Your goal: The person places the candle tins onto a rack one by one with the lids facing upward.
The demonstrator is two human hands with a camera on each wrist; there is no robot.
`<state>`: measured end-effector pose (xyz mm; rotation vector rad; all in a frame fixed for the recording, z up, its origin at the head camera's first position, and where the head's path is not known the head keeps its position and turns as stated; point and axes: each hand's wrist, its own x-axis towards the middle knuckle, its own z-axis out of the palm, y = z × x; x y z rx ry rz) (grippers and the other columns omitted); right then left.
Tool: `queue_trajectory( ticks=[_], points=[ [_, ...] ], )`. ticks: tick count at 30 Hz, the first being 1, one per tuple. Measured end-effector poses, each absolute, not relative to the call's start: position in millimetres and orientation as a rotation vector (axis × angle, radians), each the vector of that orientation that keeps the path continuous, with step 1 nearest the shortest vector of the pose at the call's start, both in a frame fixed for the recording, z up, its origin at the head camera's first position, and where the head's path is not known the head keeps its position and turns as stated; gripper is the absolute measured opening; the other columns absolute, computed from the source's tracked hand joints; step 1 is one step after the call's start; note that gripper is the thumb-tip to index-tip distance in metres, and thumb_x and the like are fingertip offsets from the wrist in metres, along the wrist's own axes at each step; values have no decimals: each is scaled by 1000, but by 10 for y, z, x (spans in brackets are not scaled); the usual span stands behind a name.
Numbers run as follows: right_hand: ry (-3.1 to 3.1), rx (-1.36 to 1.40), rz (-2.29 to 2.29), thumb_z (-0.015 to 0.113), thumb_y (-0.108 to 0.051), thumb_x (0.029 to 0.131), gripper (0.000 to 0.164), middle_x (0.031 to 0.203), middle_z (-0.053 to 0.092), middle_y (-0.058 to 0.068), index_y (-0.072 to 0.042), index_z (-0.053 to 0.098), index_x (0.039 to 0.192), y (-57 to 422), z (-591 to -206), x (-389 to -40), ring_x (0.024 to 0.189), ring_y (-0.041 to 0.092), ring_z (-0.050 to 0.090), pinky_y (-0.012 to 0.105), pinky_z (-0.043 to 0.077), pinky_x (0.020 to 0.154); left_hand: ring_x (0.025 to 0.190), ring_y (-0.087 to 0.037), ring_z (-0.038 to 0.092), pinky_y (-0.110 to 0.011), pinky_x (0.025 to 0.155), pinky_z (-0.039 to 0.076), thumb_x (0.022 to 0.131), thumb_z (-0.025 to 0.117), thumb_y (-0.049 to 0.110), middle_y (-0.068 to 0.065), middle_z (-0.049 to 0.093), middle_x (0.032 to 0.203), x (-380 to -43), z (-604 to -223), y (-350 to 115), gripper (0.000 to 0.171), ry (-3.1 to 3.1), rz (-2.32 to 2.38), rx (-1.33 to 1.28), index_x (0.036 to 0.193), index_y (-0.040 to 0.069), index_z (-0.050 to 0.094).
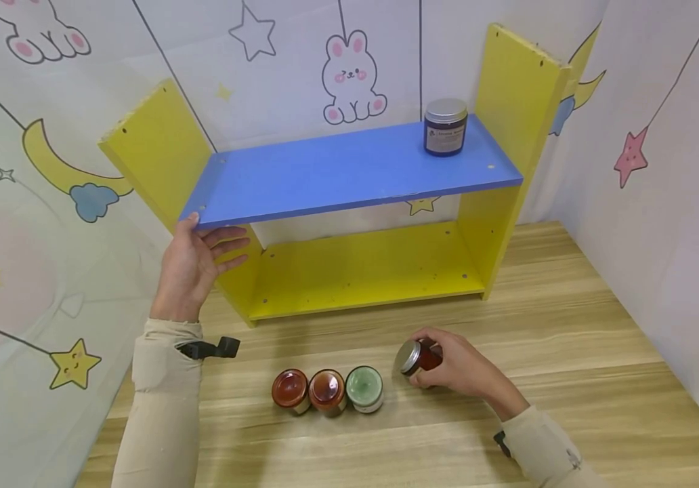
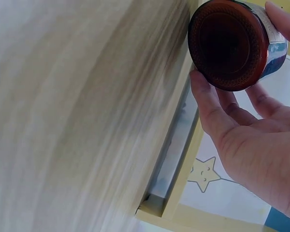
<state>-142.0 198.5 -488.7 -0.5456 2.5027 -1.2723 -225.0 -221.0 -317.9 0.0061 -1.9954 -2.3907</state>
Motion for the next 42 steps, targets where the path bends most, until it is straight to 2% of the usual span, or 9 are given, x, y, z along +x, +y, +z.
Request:
queue_trajectory(
  ticks=[21,30,35,42],
  points=[
    [2417,-494,-1430,89,-26,77,67,113,67,8,-8,57,133,2010,-4899,-1378,99,20,66,28,53,85,100,-24,68,-51,99,45,110,28,48,-2,73,102,-2236,-3195,-2223,56,-2000,-2386,3,148,11,43],
    [2383,-460,-1474,89,-26,78,67,114,68,7,-9,57,134,2021,-4926,-1378,104,23,66,26,53,88,101,-24,67,-51,99,44,109,30,50,-3,73,104,-2239,-3185,-2223,57,-2002,-2387,9,148,11,42],
    [2370,-480,-1479,89,-27,78,73,121,67,12,-4,56,139,2032,-4930,-1382,108,23,65,28,54,91,102,-25,67,-50,98,45,109,29,49,-3,73,104,-2245,-3177,-2218,57,-2008,-2380,12,151,12,39],
    [2346,-471,-1479,89,-25,78,75,121,66,15,-3,54,141,2039,-4942,-1383,104,24,67,28,55,84,102,-25,67,-50,97,45,110,28,48,-2,73,103,-2246,-3175,-2213,56,-2012,-2379,18,150,11,40]
  ],
)
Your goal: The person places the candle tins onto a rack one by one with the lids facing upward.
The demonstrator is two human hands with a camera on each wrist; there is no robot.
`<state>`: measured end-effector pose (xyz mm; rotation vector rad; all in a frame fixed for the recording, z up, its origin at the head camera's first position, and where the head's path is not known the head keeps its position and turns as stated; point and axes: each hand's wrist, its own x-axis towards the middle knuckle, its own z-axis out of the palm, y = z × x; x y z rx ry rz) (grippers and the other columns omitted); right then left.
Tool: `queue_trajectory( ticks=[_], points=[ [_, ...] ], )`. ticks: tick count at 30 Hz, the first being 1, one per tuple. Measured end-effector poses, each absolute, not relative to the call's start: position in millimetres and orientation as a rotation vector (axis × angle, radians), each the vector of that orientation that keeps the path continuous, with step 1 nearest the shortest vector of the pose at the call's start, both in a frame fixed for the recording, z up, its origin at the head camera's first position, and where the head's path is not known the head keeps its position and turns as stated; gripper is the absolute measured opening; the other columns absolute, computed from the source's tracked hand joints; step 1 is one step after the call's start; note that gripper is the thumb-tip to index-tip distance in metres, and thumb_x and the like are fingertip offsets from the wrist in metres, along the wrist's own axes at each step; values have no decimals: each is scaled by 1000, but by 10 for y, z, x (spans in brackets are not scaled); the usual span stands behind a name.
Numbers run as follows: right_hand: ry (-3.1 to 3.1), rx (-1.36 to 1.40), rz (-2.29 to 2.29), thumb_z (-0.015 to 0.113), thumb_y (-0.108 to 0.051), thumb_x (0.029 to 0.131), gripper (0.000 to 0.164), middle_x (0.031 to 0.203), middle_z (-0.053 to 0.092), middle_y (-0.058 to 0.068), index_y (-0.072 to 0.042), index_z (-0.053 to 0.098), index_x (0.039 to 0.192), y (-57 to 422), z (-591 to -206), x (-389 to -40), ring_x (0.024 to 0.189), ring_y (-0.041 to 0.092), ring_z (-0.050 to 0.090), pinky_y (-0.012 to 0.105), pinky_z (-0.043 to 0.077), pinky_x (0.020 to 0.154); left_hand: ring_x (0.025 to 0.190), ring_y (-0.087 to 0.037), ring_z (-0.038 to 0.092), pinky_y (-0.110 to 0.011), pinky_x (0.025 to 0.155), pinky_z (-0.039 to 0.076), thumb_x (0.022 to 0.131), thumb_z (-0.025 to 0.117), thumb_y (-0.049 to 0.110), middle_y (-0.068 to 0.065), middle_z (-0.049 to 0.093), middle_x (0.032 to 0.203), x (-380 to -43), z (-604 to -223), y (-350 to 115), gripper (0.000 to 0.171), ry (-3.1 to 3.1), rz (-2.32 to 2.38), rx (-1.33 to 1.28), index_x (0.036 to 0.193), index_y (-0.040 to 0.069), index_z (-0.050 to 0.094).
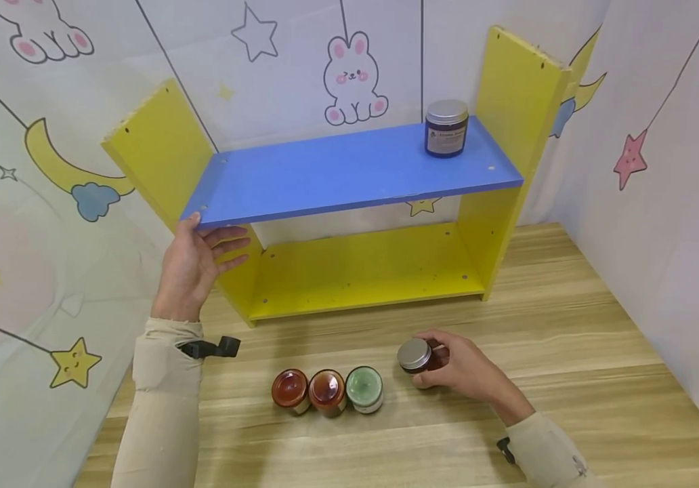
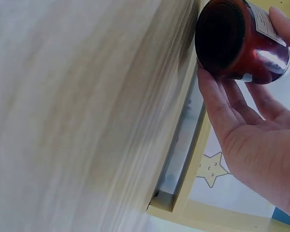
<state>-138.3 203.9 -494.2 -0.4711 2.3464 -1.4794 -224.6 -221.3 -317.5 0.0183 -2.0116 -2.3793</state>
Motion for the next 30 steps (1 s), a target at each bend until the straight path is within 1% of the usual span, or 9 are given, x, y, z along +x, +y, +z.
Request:
queue_trajectory(
  ticks=[5,9,14,25,30],
  points=[
    [2269,-458,-1533,88,-22,80,73,122,64,18,-2,51,140,2049,-4941,-1384,106,27,67,29,57,80,101,-24,67,-51,98,44,110,27,48,-2,73,102,-2245,-3171,-2215,56,-2007,-2383,15,150,11,40],
    [2248,-469,-1547,88,-21,80,74,125,62,19,-1,49,139,2048,-4927,-1383,111,30,66,30,56,83,101,-24,67,-51,99,44,110,27,48,-2,73,103,-2248,-3169,-2215,56,-2007,-2382,14,150,11,40],
    [2245,-490,-1561,88,-20,80,73,127,60,19,-1,48,137,2029,-4925,-1361,115,31,65,29,55,87,101,-24,67,-52,100,44,110,27,47,-3,73,104,-2250,-3171,-2212,56,-2012,-2381,24,152,12,36],
    [2253,-519,-1560,88,-17,80,71,127,58,21,-2,47,135,1998,-4938,-1343,112,32,65,29,55,86,101,-24,68,-51,99,44,110,28,48,-3,73,104,-2248,-3174,-2208,57,-2005,-2384,24,154,12,34],
    [2275,-584,-1528,89,-17,79,71,125,59,19,-2,50,136,1980,-4948,-1344,110,30,64,28,55,85,101,-23,68,-51,99,45,110,28,48,-3,73,104,-2244,-3172,-2207,58,-2013,-2374,26,154,12,36]
  ],
)
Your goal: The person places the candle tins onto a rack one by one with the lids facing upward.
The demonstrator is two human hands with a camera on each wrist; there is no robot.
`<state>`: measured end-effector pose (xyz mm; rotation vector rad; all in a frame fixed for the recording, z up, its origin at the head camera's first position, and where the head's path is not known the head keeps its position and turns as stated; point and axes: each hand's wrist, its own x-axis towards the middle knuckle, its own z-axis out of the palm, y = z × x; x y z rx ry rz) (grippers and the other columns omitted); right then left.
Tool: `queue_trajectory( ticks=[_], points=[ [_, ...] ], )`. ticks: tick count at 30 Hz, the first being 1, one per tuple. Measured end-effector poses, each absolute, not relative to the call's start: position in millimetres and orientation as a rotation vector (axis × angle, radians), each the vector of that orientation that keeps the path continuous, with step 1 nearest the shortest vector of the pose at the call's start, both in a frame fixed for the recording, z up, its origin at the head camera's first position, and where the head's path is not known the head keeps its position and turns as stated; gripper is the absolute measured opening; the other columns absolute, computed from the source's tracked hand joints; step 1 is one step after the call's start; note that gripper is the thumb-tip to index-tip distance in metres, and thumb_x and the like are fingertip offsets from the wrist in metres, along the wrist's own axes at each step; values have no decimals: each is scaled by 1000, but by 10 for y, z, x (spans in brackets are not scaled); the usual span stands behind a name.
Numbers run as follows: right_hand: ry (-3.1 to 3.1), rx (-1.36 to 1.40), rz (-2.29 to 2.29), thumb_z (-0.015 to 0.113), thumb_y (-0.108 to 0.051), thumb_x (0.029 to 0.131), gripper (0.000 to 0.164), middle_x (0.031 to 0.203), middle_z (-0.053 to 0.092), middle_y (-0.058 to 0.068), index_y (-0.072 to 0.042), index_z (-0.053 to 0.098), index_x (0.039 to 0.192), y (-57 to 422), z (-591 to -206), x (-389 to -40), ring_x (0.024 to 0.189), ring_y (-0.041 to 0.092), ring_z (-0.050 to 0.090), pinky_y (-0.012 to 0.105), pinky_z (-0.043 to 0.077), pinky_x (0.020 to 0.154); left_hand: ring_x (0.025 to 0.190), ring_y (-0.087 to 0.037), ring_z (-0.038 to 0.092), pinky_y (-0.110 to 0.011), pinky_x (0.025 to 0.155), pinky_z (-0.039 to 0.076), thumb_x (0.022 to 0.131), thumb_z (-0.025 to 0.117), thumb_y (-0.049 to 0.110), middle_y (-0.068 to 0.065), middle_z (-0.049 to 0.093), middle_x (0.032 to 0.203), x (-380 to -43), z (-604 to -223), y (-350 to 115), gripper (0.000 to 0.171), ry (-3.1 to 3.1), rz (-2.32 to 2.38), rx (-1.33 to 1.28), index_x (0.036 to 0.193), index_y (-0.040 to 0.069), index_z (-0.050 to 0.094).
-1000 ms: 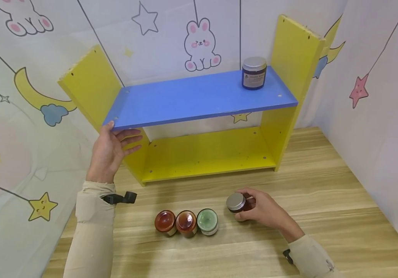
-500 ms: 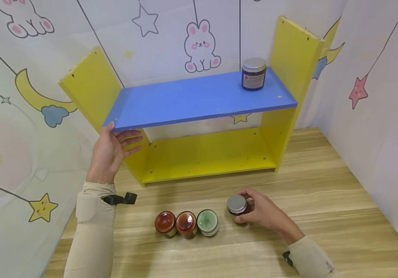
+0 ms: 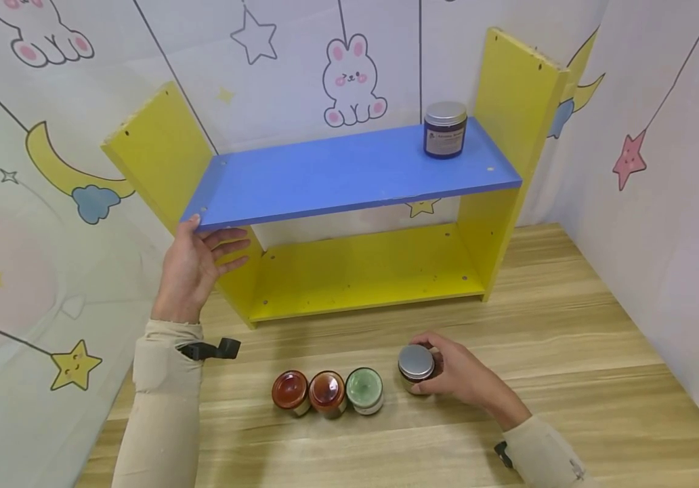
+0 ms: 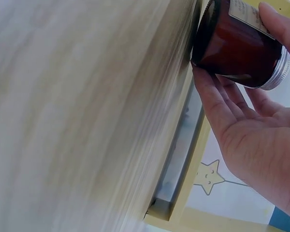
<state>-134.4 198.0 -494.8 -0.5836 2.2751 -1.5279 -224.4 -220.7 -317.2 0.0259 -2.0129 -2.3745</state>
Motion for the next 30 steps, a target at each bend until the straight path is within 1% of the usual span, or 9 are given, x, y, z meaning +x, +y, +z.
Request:
queue_trajectory(
  ticks=[6,9,12,17,22,27,30],
  points=[
    [2302,-646,-1509,89,-17,79,66,121,60,15,-4,54,133,1968,-4970,-1347,106,28,62,26,54,85,101,-23,69,-50,97,46,110,28,48,-3,74,104,-2242,-3168,-2201,58,-2025,-2356,25,156,13,31],
    [2317,-655,-1497,89,-18,79,64,122,61,13,-6,56,132,1966,-4977,-1345,109,27,61,27,53,88,102,-24,68,-51,97,46,110,28,48,-3,73,104,-2244,-3173,-2201,59,-2023,-2359,27,157,13,28],
    [2313,-667,-1496,88,-19,80,62,124,61,12,-6,56,131,1967,-4973,-1343,113,28,60,30,53,92,102,-24,68,-51,98,46,110,28,48,-3,73,104,-2244,-3172,-2201,59,-2026,-2356,25,158,13,28],
    [2280,-660,-1504,86,-18,82,62,126,61,15,-4,55,134,1979,-4958,-1346,117,35,59,35,54,94,102,-23,69,-49,96,48,110,29,48,-3,74,104,-2249,-3175,-2204,58,-2031,-2343,28,156,13,31],
    [2220,-632,-1534,85,-15,83,63,128,60,17,-2,54,137,2002,-4946,-1347,119,38,58,38,54,94,101,-24,68,-51,98,46,109,29,49,-3,73,104,-2249,-3178,-2204,58,-2016,-2367,23,154,12,35],
    [2180,-601,-1563,85,-13,83,60,127,61,18,-4,55,134,2009,-4929,-1342,117,37,61,33,55,90,101,-24,69,-52,98,46,109,29,48,-3,74,104,-2247,-3178,-2199,58,-2009,-2362,22,154,12,35],
    [2173,-600,-1571,84,-11,84,59,126,61,20,-2,54,133,2007,-4925,-1344,115,36,63,30,55,88,101,-24,69,-52,98,46,110,29,48,-4,74,105,-2243,-3174,-2197,57,-2009,-2356,26,154,12,35]
  ],
)
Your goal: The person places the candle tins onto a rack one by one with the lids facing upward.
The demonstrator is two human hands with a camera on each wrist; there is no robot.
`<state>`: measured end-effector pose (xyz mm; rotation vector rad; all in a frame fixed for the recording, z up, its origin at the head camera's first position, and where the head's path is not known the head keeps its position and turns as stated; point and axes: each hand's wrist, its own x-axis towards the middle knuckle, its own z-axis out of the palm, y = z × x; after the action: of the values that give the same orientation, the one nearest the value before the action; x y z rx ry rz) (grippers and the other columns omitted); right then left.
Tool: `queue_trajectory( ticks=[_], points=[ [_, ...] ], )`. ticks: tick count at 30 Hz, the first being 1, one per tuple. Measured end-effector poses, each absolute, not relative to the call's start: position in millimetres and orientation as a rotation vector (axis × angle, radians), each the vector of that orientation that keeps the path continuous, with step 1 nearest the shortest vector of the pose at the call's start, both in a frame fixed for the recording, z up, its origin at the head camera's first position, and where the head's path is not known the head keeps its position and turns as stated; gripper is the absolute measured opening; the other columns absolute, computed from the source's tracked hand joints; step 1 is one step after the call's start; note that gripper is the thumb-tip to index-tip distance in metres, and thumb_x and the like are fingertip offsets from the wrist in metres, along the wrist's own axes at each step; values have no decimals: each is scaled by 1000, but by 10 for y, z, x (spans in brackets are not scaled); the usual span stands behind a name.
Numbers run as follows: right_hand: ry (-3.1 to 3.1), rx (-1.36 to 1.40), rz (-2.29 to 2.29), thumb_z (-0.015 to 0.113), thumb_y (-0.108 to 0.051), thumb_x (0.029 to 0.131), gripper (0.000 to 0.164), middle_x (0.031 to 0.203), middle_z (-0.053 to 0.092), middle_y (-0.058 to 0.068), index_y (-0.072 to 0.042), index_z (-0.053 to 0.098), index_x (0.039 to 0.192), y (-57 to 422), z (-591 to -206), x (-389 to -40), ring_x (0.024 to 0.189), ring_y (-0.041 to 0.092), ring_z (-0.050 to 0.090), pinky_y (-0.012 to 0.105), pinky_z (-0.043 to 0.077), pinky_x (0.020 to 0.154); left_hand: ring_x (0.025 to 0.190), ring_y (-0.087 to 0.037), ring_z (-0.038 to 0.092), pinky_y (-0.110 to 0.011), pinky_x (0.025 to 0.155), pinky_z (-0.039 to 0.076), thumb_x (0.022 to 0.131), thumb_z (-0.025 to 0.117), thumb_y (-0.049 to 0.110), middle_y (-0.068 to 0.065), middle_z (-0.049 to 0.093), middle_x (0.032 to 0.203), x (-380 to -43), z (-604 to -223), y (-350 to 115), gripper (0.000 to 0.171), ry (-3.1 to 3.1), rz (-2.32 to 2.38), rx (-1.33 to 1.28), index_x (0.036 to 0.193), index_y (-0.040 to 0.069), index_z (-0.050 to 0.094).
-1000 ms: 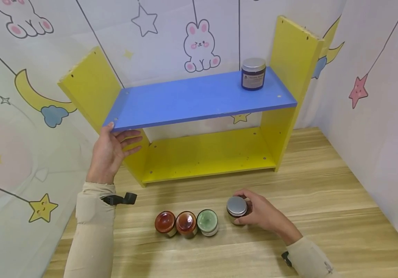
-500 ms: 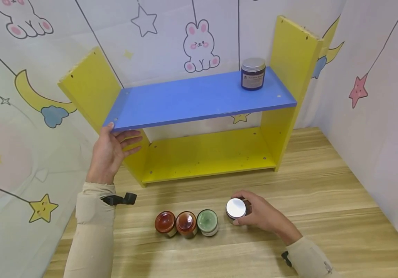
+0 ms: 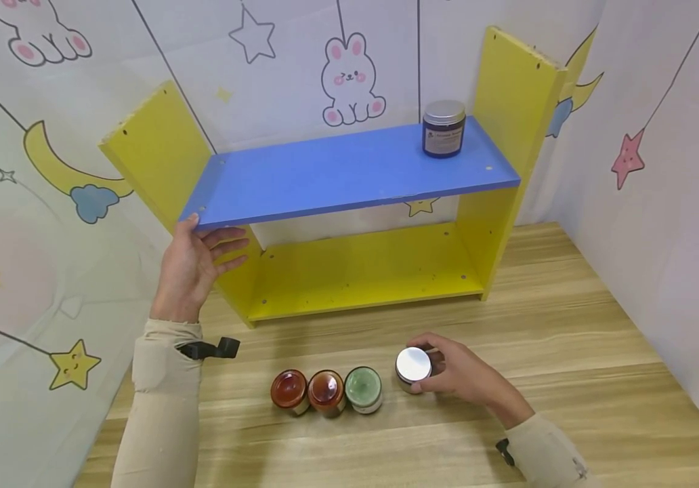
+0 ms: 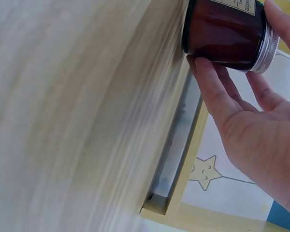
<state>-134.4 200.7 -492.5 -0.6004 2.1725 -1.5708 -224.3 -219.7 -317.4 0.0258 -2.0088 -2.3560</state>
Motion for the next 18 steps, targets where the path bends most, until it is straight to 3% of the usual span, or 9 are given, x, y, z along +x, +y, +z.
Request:
queue_trajectory(
  ticks=[18],
  points=[
    [2147,-601,-1584,84,-10,83,57,126,60,18,-3,54,132,2002,-4955,-1367,114,34,63,29,56,87,109,-28,67,-55,105,42,110,30,45,-6,72,106,-2253,-3187,-2167,56,-1891,-2435,18,155,11,34]
  ],
)
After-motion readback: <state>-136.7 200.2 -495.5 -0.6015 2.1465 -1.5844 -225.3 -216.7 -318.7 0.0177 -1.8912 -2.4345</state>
